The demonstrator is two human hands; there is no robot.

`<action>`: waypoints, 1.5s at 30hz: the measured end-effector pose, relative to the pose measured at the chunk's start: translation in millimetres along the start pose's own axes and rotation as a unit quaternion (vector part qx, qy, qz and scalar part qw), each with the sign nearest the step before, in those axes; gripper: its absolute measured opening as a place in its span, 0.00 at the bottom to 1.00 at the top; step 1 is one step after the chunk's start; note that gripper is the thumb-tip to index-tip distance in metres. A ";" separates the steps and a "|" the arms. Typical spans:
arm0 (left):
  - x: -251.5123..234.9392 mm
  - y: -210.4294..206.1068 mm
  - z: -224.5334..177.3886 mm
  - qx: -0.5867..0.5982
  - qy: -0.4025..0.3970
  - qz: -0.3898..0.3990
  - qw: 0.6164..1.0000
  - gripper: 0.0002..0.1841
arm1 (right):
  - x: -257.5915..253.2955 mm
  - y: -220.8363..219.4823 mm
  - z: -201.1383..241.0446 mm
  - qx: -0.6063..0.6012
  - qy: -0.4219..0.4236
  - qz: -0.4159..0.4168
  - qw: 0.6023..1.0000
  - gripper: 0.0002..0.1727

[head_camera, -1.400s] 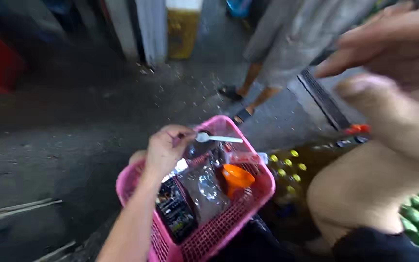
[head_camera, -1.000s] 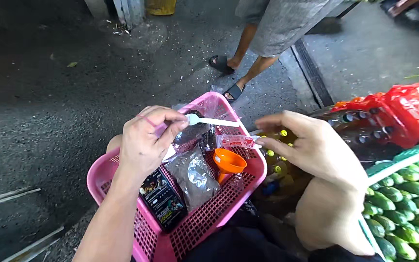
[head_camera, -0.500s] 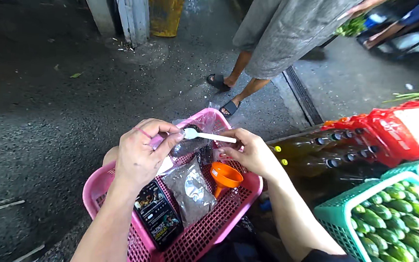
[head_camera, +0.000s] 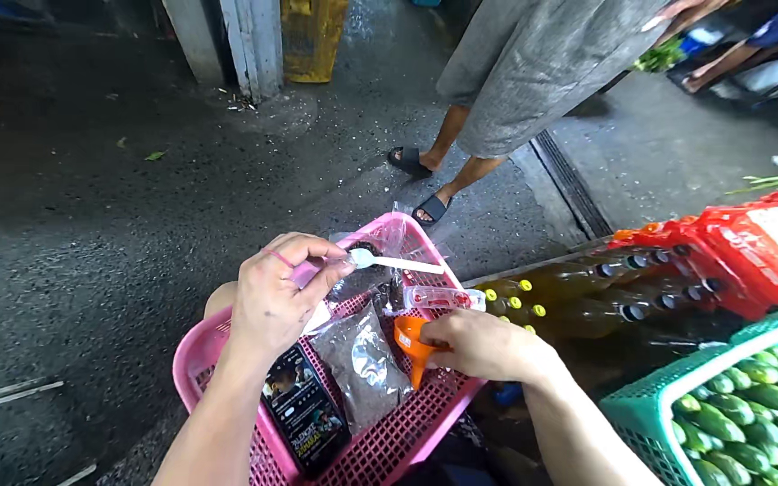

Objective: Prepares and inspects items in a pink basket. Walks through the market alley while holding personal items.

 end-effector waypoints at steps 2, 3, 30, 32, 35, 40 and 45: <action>0.6 -1.7 0.7 -0.002 0.004 0.006 1.000 0.07 | 22.2 4.2 1.1 0.008 0.071 -0.066 0.995 0.12; 0.9 -2.2 0.7 -0.002 0.005 0.009 1.000 0.08 | 38.2 8.3 1.8 0.021 0.122 -0.121 0.985 0.12; 4.2 -19.1 -4.6 -0.056 -0.002 0.112 0.992 0.11 | 66.9 52.2 52.2 0.031 0.278 -0.538 0.795 0.07; 4.3 -19.7 -4.7 -0.057 0.002 0.115 0.992 0.11 | 65.8 52.0 51.8 0.034 0.275 -0.537 0.797 0.07; 4.0 -20.8 -4.2 -0.058 -0.001 0.118 0.991 0.11 | 64.0 51.8 51.7 0.043 0.270 -0.534 0.800 0.07; 4.6 -21.6 -3.6 -0.066 0.000 0.120 0.991 0.12 | 59.5 50.4 50.4 0.052 0.270 -0.527 0.804 0.07; 5.2 -21.3 -3.4 -0.057 -0.003 0.116 0.992 0.15 | 57.9 49.7 49.5 0.054 0.272 -0.528 0.803 0.07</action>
Point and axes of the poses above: each hand's wrist, its own x-axis away from the middle knuckle, its own y-axis out of the back of the hand, z = x × y, the point moved 2 cm from there along -x, towards the middle knuckle, and after that the axes turned 12 degrees about z, right-handed, at the moved point
